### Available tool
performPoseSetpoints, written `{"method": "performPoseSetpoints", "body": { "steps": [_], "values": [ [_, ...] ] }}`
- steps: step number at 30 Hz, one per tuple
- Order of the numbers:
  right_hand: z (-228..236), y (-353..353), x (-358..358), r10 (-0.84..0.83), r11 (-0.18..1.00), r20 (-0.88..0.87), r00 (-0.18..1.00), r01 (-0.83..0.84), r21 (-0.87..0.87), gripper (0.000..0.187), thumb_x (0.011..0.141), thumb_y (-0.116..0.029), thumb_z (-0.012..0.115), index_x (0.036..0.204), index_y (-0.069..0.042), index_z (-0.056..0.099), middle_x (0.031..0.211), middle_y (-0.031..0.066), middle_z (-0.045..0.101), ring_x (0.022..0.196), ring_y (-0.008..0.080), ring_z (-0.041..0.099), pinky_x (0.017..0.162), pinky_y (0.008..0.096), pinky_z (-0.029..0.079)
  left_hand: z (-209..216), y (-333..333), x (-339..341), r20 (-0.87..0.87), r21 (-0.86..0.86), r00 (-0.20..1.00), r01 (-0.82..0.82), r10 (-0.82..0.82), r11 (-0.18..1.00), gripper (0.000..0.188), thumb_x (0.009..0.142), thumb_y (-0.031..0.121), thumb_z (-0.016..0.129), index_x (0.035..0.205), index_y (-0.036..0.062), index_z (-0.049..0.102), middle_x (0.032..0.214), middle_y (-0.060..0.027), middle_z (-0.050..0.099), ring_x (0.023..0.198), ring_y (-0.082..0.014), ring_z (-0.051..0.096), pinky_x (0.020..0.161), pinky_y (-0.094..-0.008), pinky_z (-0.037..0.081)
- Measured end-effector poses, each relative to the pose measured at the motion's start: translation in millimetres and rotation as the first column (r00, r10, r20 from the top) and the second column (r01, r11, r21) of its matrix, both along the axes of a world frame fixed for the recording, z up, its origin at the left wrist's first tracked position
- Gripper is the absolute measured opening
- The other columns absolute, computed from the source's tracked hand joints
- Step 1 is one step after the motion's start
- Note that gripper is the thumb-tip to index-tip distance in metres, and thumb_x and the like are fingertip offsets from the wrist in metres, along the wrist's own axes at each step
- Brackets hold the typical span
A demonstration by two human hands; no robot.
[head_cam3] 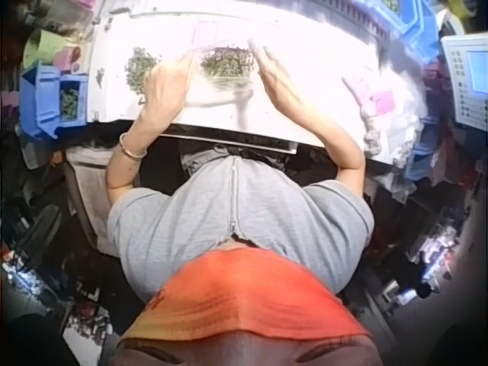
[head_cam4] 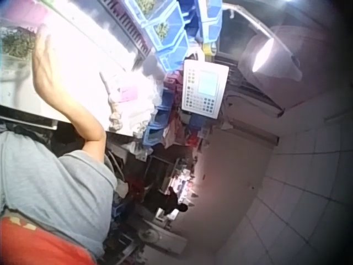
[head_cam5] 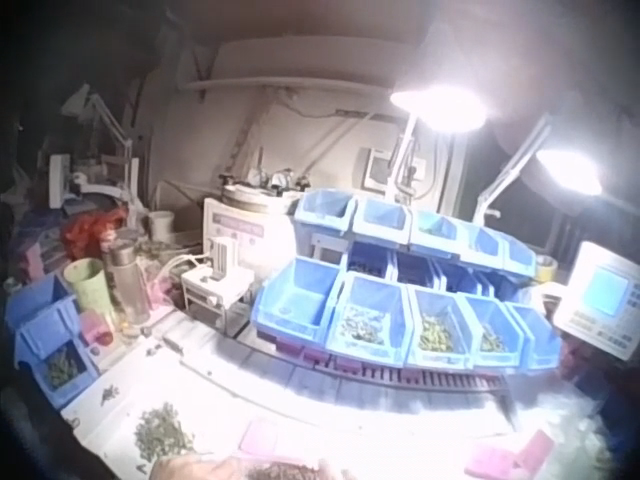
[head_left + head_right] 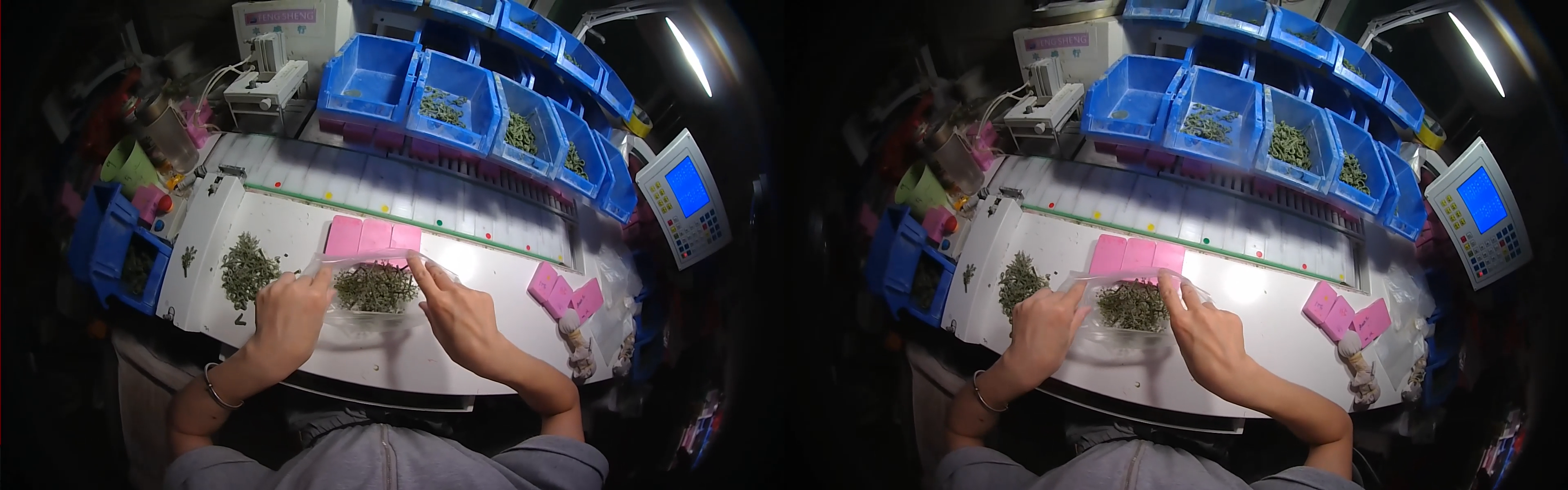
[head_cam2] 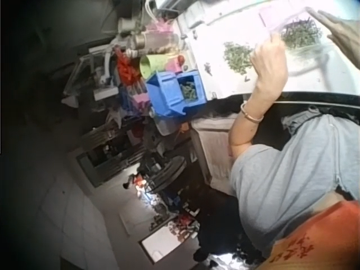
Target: The person sorts dried green herbs by hand, separating leaves and small stems from larger stalks on a white work surface. The separated herbs are placed into clear plastic bags, while the larger stems are discarded or set aside. The person repeatedly retrieves more herbs from blue bins to continue the sorting process.
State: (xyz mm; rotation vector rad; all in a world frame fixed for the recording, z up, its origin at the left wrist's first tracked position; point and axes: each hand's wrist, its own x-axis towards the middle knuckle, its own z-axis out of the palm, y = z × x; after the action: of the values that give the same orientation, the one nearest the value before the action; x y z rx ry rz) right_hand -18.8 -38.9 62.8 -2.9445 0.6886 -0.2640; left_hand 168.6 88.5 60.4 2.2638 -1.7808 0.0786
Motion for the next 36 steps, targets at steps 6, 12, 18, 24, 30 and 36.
{"method": "performPoseSetpoints", "body": {
  "steps": [6, 12, 18, 24, 30, 36],
  "values": [
    [3, 2, 10, 0.033, 0.989, -0.001, 0.999, -0.033, 0.146, 0.070, 0.072, -0.003, 0.058, 0.135, -0.006, 0.028, 0.108, 0.0197, 0.053, 0.074, 0.0308, 0.062, 0.054, 0.0380, 0.050, 14, 2, -2, 0.016, 0.103, 1.000, -0.022, 0.021, 0.994, 0.078, 0.066, 0.022, 0.075, 0.132, 0.0054, 0.037, 0.075, -0.0104, 0.060, 0.078, -0.0269, 0.056, 0.070, -0.0359, 0.045],
    [-11, -3, 21, 0.034, 0.983, -0.014, 0.999, -0.031, 0.181, 0.069, 0.074, -0.014, 0.064, 0.133, -0.006, 0.028, 0.107, 0.0179, 0.052, 0.071, 0.0319, 0.061, 0.055, 0.0393, 0.049, 2, 0, 6, -0.025, 0.136, 0.999, 0.046, -0.043, 0.990, 0.077, 0.067, 0.019, 0.074, 0.132, 0.0046, 0.036, 0.080, -0.0121, 0.060, 0.080, -0.0310, 0.055, 0.073, -0.0374, 0.043],
    [2, -2, 6, 0.093, 0.972, 0.148, 0.985, -0.122, 0.203, 0.060, 0.077, -0.013, 0.064, 0.129, -0.007, 0.036, 0.115, 0.0132, 0.052, 0.076, 0.0300, 0.062, 0.059, 0.0372, 0.051, 15, 0, -4, -0.171, -0.082, 0.979, 0.101, -0.114, 0.991, 0.049, 0.073, 0.015, 0.069, 0.118, 0.0050, 0.052, 0.085, -0.0104, 0.056, 0.063, -0.0242, 0.059, 0.055, -0.0340, 0.048],
    [17, 1, -8, 0.093, 0.973, 0.522, 0.848, -0.188, 0.132, 0.035, 0.073, -0.002, 0.066, 0.107, -0.003, 0.058, 0.103, 0.0137, 0.061, 0.077, 0.0257, 0.062, 0.062, 0.0311, 0.052, 31, 1, -13, -0.234, -0.472, 0.954, 0.057, -0.188, 0.880, 0.033, 0.071, 0.008, 0.071, 0.102, 0.0042, 0.064, 0.082, -0.0054, 0.055, 0.048, -0.0153, 0.050, 0.045, -0.0275, 0.042],
    [-2, -25, -37, -0.188, 0.965, 0.544, 0.818, 0.049, 0.259, 0.025, 0.075, 0.007, 0.059, 0.099, 0.000, 0.062, 0.098, 0.0139, 0.063, 0.076, 0.0218, 0.061, 0.057, 0.0257, 0.049, 11, -45, 53, -0.403, -0.338, 0.914, -0.108, -0.040, 0.935, 0.023, 0.076, 0.005, 0.063, 0.098, 0.0006, 0.063, 0.089, -0.0091, 0.059, 0.063, -0.0156, 0.055, 0.052, -0.0259, 0.044],
    [-55, -38, -53, -0.287, 0.955, 0.406, 0.868, 0.225, 0.195, 0.026, 0.076, 0.006, 0.056, 0.102, 0.001, 0.059, 0.105, 0.0164, 0.058, 0.091, 0.0272, 0.057, 0.071, 0.0310, 0.048, -56, -138, 124, -0.267, -0.304, 0.962, -0.133, 0.050, 0.943, 0.055, 0.072, 0.033, 0.069, 0.110, -0.0035, 0.055, 0.112, -0.0198, 0.053, 0.100, -0.0341, 0.053, 0.087, -0.0358, 0.042]
  ]
}}
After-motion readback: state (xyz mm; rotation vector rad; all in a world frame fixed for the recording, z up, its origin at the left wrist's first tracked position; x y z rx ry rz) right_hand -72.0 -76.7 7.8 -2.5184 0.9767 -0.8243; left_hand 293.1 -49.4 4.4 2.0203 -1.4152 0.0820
